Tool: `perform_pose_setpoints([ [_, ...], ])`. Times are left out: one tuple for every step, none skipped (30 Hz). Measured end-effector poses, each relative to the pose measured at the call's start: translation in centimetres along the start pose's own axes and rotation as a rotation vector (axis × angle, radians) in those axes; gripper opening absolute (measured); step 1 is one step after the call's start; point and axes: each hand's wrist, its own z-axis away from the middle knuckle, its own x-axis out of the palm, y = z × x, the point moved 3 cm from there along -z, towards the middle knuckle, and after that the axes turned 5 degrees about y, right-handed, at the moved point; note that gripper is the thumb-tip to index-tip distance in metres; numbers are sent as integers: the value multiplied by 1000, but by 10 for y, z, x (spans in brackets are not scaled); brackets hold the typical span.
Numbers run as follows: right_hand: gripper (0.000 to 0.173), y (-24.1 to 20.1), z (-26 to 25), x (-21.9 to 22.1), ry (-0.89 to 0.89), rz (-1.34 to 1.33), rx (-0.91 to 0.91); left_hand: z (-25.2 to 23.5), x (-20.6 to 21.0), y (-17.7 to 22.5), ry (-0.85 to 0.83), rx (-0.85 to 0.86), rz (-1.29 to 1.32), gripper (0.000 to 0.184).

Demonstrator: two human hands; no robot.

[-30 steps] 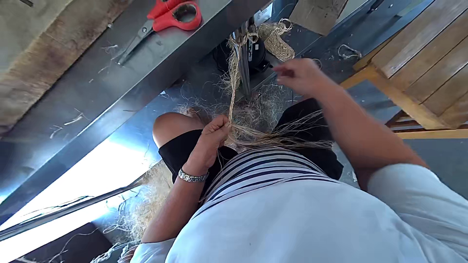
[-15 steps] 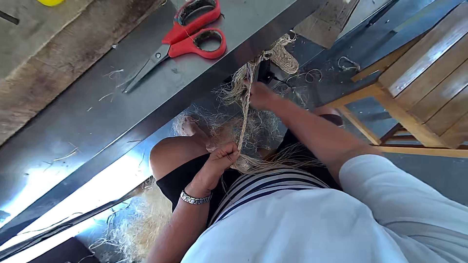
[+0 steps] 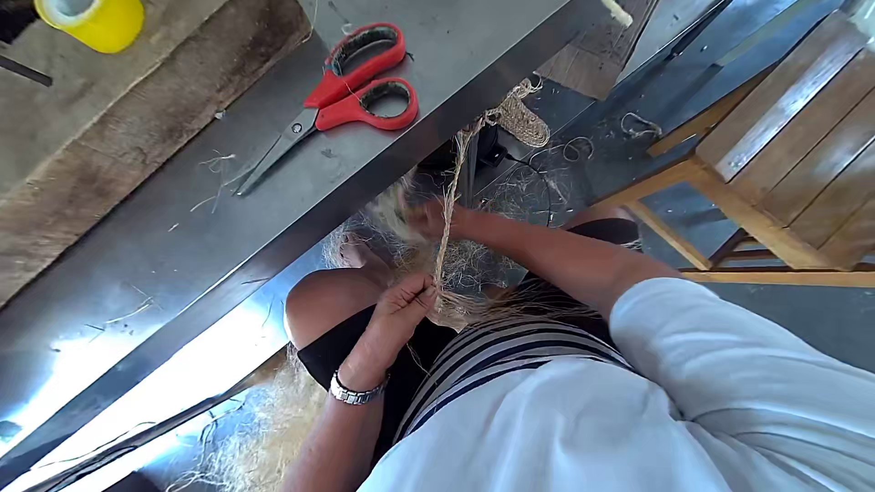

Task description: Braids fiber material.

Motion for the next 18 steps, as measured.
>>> perform_pose_setpoints([
  [28, -12, 26, 5, -237, 190, 12, -4, -3, 5, -15, 59, -123, 16],
  [30, -23, 53, 8, -415, 335, 51, -9, -4, 12, -40, 119, -254, 17],
  [29, -31, 79, 10, -516, 406, 100, -15, -3, 19, -76, 147, -368, 19],
  [26, -35, 102, 11, -558, 420, 148, -23, -1, 25, -118, 138, -429, 20],
  [25, -34, 123, 12, -575, 384, 194, -32, 4, 28, -157, 95, -436, 20],
  [26, -26, 140, 16, -561, 330, 168, -43, 10, 27, -178, 21, -408, 19],
  [28, -13, 154, 22, -499, 276, 24, -55, 19, 24, -163, -55, -377, 18],
  [31, 6, 162, 31, -377, 221, -188, -69, 28, 22, -134, -115, -337, 17],
  [34, -1, 160, 27, -530, 276, -105, -84, 37, 17, -86, -159, -289, 16],
  [34, -2, 157, 27, -613, 320, -44, -94, 46, 13, -61, -218, -234, 14],
  [34, -1, 157, 27, -629, 360, -36, -99, 55, 12, -70, -280, -171, 12],
  [32, -2, 159, 26, -626, 384, -34, -99, 63, 12, -93, -335, -87, 11],
  [31, -4, 162, 23, -624, 382, -10, -94, 69, 11, -108, -364, -9, 12],
  [31, -7, 165, 15, -634, 363, 63, -88, 73, 9, -107, -356, 45, 16],
  [29, -8, 165, 5, -649, 313, 159, -80, 74, 10, -108, -333, 112, 20],
  [24, -9, 163, -9, -626, 211, 202, -74, 73, 12, -122, -296, 159, 22],
  [18, -4, 160, -24, -555, 79, 216, -69, 71, 13, -146, -261, 189, 23],
  [21, 2, 156, -43, -478, -48, 256, -65, 70, 13, -168, -233, 207, 24],
])
